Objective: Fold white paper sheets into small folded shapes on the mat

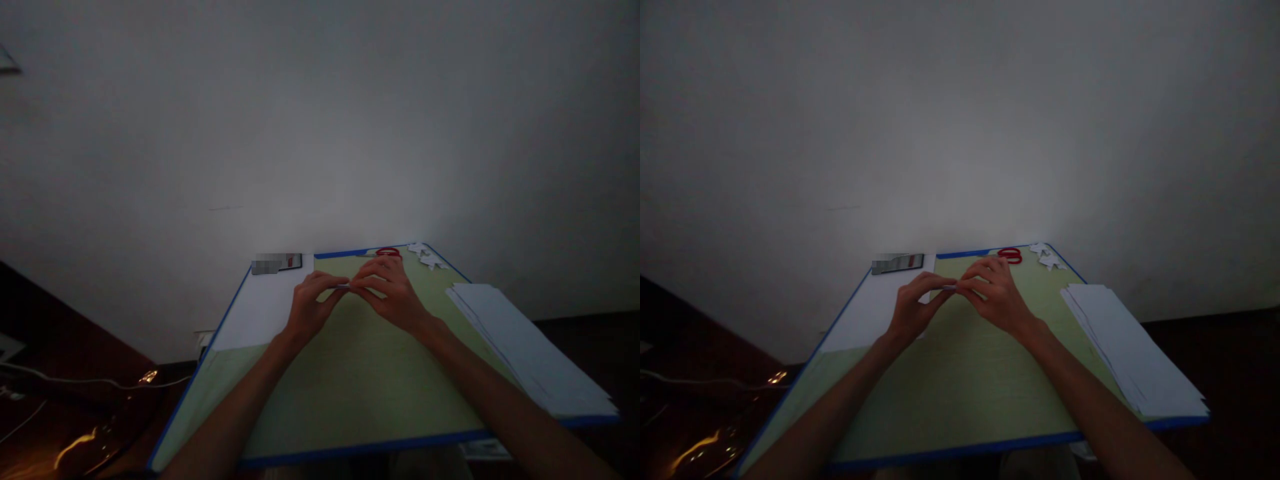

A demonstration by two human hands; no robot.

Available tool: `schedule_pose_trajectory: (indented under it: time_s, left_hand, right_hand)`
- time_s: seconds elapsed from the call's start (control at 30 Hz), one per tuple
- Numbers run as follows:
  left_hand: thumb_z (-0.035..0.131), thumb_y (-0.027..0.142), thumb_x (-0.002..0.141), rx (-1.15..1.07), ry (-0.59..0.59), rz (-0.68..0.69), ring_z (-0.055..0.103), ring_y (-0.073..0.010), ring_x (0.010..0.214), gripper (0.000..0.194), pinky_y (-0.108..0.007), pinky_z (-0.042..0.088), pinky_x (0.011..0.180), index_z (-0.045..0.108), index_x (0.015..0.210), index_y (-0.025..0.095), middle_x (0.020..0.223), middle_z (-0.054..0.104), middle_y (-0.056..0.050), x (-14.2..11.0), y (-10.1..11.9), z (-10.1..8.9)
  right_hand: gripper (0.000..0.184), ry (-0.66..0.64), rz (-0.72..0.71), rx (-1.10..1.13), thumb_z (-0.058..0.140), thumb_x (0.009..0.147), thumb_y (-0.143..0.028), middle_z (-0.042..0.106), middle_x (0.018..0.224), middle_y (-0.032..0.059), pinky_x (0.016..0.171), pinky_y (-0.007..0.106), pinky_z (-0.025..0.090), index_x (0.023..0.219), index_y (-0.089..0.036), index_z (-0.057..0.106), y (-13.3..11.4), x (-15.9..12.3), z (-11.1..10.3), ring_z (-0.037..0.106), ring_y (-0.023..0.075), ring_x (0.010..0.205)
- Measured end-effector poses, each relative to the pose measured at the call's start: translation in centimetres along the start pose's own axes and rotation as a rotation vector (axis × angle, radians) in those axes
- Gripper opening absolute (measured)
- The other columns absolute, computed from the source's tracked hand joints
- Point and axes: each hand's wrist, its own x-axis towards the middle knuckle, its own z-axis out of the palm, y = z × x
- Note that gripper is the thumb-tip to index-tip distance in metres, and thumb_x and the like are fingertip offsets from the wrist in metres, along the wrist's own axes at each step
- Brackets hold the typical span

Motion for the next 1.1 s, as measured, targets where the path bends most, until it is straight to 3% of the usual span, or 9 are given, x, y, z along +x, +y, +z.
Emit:
schedule_pose_trajectory:
  time_s: [0.33, 0.47, 0.57, 0.7, 0.97, 1.1]
  left_hand:
    - [0.078, 0.028, 0.086, -0.081, 0.028, -0.193, 0.07, -0.0166, 0.079, 0.008, -0.028, 0.054, 0.077, 0.08, 0.093, 0.024, 0.087, 0.078, -0.002, 0.3, 0.1, -0.3]
    - [0.078, 0.031, 0.084, -0.127, 0.071, -0.416, 0.069, -0.0172, 0.075, 0.011, -0.029, 0.054, 0.074, 0.081, 0.092, 0.023, 0.086, 0.079, -0.002, 0.0, -0.4, 0.1]
    - [0.079, 0.035, 0.082, -0.198, 0.076, -0.549, 0.069, -0.0186, 0.075, 0.017, -0.029, 0.054, 0.072, 0.081, 0.092, 0.021, 0.087, 0.08, -0.004, -0.4, -1.0, 0.6]
    - [0.08, 0.039, 0.079, -0.303, 0.068, -0.59, 0.071, -0.0206, 0.077, 0.024, -0.03, 0.055, 0.073, 0.081, 0.092, 0.019, 0.088, 0.08, -0.005, -0.8, -1.5, 1.3]
    - [0.069, 0.043, 0.088, -0.357, -0.008, -0.588, 0.071, -0.0206, 0.082, 0.027, -0.029, 0.054, 0.073, 0.077, 0.093, 0.017, 0.093, 0.079, -0.007, -0.9, -1.5, 1.6]
    - [0.071, 0.041, 0.087, -0.368, 0.047, -0.617, 0.066, -0.0169, 0.067, 0.027, -0.026, 0.049, 0.063, 0.067, 0.098, 0.017, 0.072, 0.072, -0.002, -0.9, -1.6, 1.6]
  right_hand:
    - [0.009, 0.081, 0.113, 0.082, 0.076, 0.089, -0.025, 0.073, 0.096, 0.0033, 0.087, 0.043, 0.05, 0.098, -0.026, 0.074, 0.3, 0.0, 0.4, 0.067, 0.0217, 0.092]
    - [0.02, 0.224, 0.144, -0.15, 0.075, 0.089, -0.026, 0.069, 0.106, 0.009, 0.095, 0.051, 0.047, 0.109, -0.026, 0.073, -0.1, -0.1, 0.3, 0.062, 0.0283, 0.105]
    - [0.011, 0.18, 0.19, -0.047, 0.07, 0.093, -0.025, 0.067, 0.09, 0.0058, 0.081, 0.041, 0.054, 0.103, -0.023, 0.07, -0.2, -0.4, 0.8, 0.065, 0.0224, 0.088]
    - [0.015, 0.025, 0.332, 0.206, 0.07, 0.093, -0.027, 0.071, 0.089, 0.003, 0.068, 0.032, 0.057, 0.107, -0.022, 0.067, -0.1, -1.0, 2.0, 0.067, 0.0168, 0.072]
    - [0.011, 0.039, 0.544, 0.36, 0.07, 0.091, -0.033, 0.075, 0.089, 0.0045, 0.076, 0.036, 0.061, 0.095, -0.022, 0.07, 0.3, -1.3, 2.9, 0.073, 0.0205, 0.079]
    - [0.01, 0.047, 0.553, 0.365, 0.07, 0.091, -0.031, 0.075, 0.09, 0.0045, 0.076, 0.036, 0.06, 0.095, -0.022, 0.07, 0.6, -1.4, 3.0, 0.071, 0.0204, 0.079]
